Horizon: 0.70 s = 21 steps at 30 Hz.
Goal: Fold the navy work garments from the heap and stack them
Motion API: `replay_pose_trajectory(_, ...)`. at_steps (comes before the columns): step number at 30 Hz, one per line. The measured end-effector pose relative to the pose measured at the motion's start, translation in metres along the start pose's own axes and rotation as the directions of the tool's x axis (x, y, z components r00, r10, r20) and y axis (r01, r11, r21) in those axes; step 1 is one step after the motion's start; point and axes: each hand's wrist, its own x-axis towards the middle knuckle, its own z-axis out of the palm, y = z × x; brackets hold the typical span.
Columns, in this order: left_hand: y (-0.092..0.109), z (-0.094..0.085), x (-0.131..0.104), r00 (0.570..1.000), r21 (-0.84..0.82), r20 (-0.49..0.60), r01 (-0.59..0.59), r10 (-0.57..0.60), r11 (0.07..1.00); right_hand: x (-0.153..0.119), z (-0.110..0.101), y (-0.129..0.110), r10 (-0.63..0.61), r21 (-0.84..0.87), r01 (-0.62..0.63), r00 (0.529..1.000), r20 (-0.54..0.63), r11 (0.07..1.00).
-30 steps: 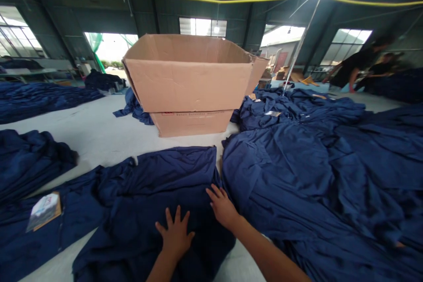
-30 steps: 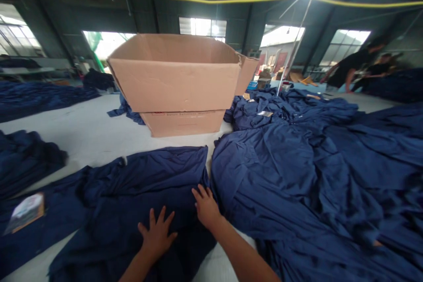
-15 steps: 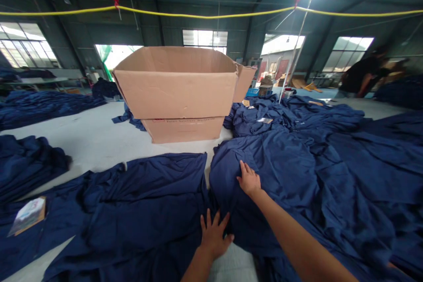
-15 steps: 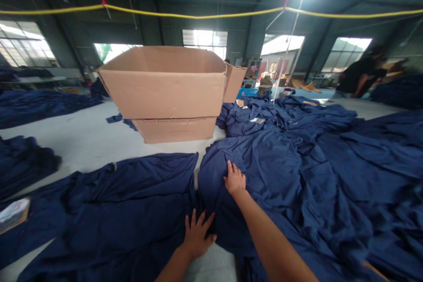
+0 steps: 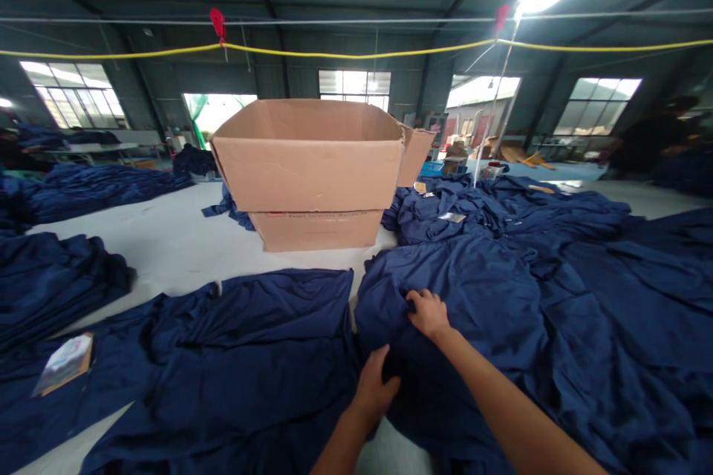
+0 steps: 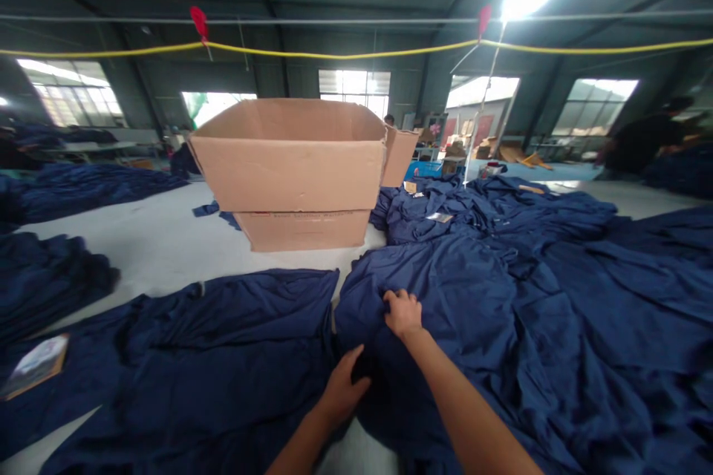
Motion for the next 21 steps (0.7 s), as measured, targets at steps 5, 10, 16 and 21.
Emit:
replay_pose_trajectory(5,0.036,-0.03,-0.014,0.977,-0.319,-0.205,-0.129,0.064,0.939,-0.037,-0.013,-0.062,-0.293,0.269,0.335,0.938,-0.185,0.903)
replay_pose_trajectory(10,0.056,-0.082,-0.034,0.917,-0.673,-0.367,-0.146,-0.156,0.725,-0.089,-0.02,-0.128,-0.613,0.583,0.593,0.766,-0.195,0.555)
replay_pose_trajectory(16,0.033,-0.171,-0.072,0.735,-0.747,-0.508,-0.116,-0.45,0.654,-0.102,0.003,-0.142,-0.525,0.541,0.456,0.851,-0.032,0.707)
replay_pose_trajectory(21,-0.001,-0.223,-0.107,0.638,-0.763,-0.554,-0.132,-0.535,0.632,-0.108,0.062,-0.147,-0.452,0.338,0.33,0.798,0.399,0.881)
